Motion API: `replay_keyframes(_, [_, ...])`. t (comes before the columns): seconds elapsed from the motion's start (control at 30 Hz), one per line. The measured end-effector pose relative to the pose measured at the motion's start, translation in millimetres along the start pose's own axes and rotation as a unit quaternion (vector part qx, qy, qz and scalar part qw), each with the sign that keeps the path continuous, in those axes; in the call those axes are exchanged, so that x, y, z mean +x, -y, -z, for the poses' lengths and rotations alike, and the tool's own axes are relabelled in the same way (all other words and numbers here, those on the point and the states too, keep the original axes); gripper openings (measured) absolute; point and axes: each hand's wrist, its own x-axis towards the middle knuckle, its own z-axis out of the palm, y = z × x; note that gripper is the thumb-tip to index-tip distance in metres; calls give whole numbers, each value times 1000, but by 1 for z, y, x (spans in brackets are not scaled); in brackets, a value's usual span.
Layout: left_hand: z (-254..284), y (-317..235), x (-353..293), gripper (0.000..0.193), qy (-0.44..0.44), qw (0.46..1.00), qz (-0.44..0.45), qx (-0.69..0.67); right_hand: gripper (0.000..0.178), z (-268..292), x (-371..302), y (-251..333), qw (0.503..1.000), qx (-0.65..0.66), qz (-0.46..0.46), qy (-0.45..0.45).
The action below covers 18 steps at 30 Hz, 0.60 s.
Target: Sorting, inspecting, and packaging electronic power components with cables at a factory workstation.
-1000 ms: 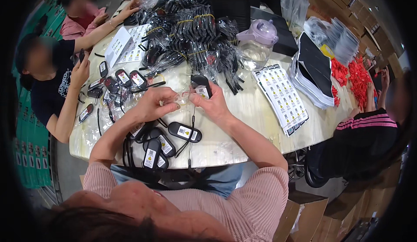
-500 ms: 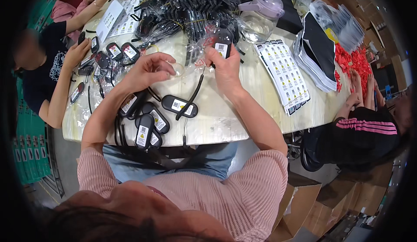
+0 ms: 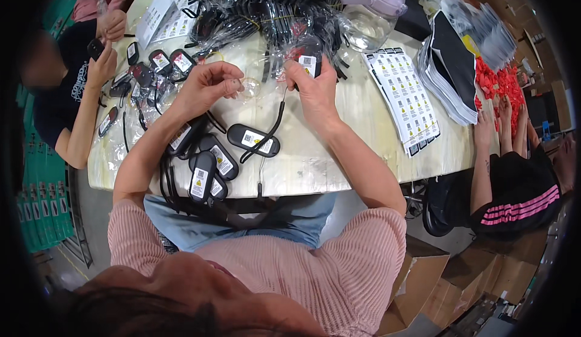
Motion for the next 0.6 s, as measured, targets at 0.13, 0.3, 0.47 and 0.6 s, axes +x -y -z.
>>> replay_keyframes(0.13, [-5,1,-12,16,-40,994,-4,101,14,0,3,3,999,-23,31,5])
replay_keyframes(0.3, [-3,-6,-13,16,-68,964,-33,255,12,-4,-5,5,997,-52,52,4])
replay_keyframes(0.47, [-8,1,-10,16,-94,966,-127,206,12,-6,-7,5,997,-44,58,12])
replay_keyframes(0.6, [-10,-2,-11,16,-87,980,-75,160,12,-6,-6,6,997,-53,61,11])
